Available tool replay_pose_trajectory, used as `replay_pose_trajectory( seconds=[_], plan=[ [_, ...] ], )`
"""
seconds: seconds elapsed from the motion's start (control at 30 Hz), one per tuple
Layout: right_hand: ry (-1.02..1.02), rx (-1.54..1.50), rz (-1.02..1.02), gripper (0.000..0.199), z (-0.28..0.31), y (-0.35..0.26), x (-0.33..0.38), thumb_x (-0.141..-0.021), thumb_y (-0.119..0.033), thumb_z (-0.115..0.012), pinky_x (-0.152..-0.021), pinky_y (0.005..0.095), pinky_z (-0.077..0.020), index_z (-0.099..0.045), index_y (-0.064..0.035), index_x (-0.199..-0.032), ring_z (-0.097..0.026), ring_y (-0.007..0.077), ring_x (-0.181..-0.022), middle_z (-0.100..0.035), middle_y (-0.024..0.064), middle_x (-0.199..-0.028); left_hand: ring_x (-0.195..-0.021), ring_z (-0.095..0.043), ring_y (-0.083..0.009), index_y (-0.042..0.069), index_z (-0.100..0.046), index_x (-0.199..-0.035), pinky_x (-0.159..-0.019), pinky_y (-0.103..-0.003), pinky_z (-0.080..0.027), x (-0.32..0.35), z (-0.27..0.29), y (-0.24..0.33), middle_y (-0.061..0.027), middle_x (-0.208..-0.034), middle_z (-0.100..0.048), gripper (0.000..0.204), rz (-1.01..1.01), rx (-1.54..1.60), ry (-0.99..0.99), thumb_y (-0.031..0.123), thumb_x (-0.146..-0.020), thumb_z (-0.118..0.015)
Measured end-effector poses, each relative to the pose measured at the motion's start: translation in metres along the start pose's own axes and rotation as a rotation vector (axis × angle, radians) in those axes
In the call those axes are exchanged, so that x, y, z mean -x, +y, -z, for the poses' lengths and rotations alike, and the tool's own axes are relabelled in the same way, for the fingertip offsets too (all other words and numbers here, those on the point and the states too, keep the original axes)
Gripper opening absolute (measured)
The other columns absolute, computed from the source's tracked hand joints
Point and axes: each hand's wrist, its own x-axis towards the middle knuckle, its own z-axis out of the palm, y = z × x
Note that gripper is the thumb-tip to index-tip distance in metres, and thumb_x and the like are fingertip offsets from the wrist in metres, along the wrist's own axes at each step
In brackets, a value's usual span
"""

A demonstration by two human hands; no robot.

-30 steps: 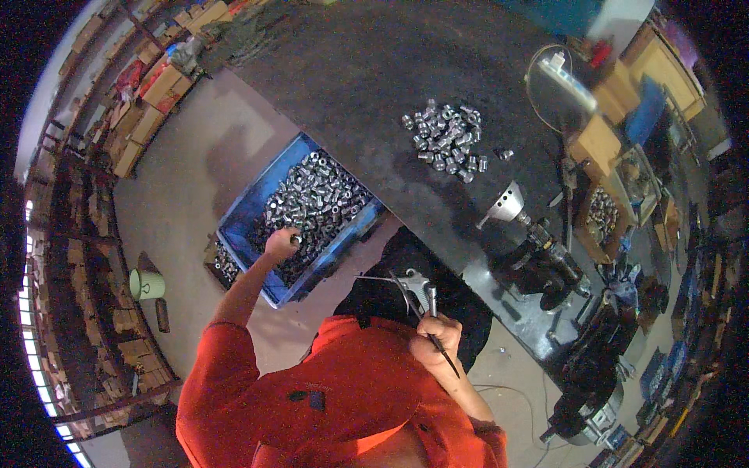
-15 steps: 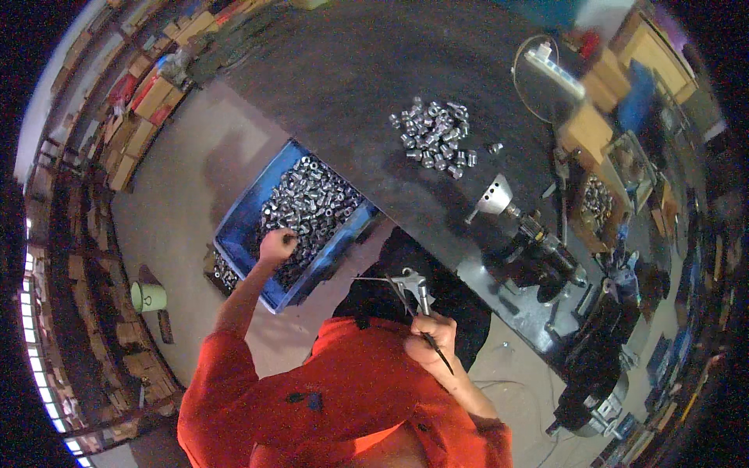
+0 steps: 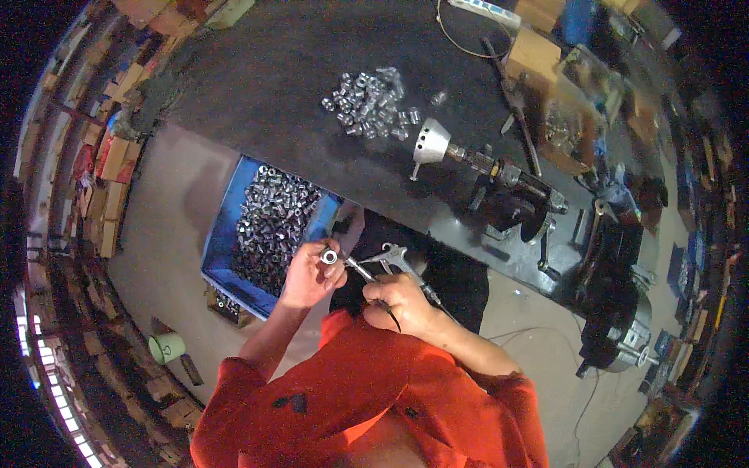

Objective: The person repeatedly picks small metal parts from a blue bin, holds each part with a spray gun in the other hand, and applies a quick spray coat. After spraying, the person places the part on the table to form a growing pile. The process continues with one part at a time throughout the clip.

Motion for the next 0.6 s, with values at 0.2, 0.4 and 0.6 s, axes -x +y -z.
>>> replay_pose_trajectory(
  seconds=[0.2, 0.4, 0.6],
  plan=[
    [-0.022, -0.041, 0.015, 0.014, 0.000, 0.001, -0.001, -0.063, -0.011, -0.058, -0.049, 0.0413, -0.0396, -0.047, -0.0046, -0.058, -0.053, 0.0326, -0.056, -0.048, 0.0134, -0.055, -0.034, -0.035, -0.0142, 0.007, -0.056, -0.088, -0.043, -0.030, -0.034, 0.002, -0.003, -0.006, 0.0016, -0.046, -0.036, 0.031, 0.074, -0.097, 0.116, 0.033, -0.091, -0.039],
    [-0.054, -0.033, -0.004, 0.014, 0.000, 0.001, -0.001, -0.063, -0.014, -0.058, -0.050, 0.0416, -0.0414, -0.048, -0.0049, -0.058, -0.054, 0.0325, -0.057, -0.050, 0.0124, -0.057, -0.034, -0.039, -0.0125, 0.003, -0.057, -0.089, -0.041, -0.028, -0.036, 0.003, -0.010, 0.001, 0.0004, -0.047, -0.040, 0.028, -0.005, -0.332, 0.082, 0.027, -0.092, -0.043],
    [-0.102, 0.076, -0.075, 0.012, -0.001, -0.001, 0.001, -0.062, -0.017, -0.060, -0.052, 0.0432, -0.0435, -0.054, -0.0062, -0.061, -0.056, 0.0331, -0.058, -0.054, 0.0134, -0.060, -0.041, -0.046, -0.0075, -0.002, -0.059, -0.092, -0.041, -0.022, -0.037, 0.002, -0.025, 0.012, -0.0009, -0.051, -0.050, 0.015, -0.087, -0.888, 0.062, 0.009, -0.090, -0.049]
  ],
)
